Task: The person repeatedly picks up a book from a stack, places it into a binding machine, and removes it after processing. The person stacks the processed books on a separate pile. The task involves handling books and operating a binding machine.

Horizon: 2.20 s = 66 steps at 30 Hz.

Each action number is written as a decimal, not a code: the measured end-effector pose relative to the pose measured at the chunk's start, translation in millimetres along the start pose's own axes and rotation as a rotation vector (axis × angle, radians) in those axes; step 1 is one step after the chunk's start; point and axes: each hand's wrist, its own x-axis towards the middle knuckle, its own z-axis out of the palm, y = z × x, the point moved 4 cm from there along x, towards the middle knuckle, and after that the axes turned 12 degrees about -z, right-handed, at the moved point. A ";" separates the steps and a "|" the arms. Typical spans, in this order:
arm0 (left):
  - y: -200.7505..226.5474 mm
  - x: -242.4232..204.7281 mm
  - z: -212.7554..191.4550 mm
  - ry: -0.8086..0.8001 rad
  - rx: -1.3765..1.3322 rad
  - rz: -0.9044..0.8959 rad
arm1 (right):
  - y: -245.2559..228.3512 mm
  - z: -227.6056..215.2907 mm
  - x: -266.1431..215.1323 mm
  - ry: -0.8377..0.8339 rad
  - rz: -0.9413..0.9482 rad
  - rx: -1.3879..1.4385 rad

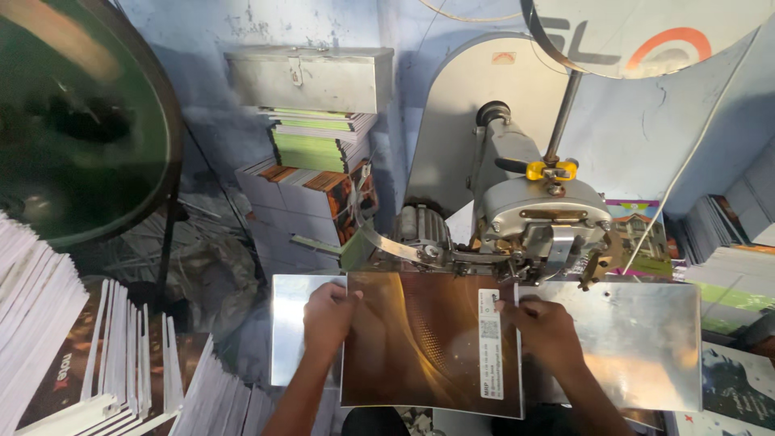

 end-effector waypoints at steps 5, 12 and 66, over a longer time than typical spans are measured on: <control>4.0 -10.6 20.7 0.101 -0.045 0.171 | 21.3 -15.0 8.0 0.019 0.040 -0.010; 24.3 -35.7 41.3 -0.001 -0.075 0.048 | 0.7 -49.4 -4.3 0.034 0.048 -0.127; 71.9 -115.3 81.4 -0.017 -0.076 0.473 | 0.5 -50.9 -3.1 0.073 -0.872 -0.684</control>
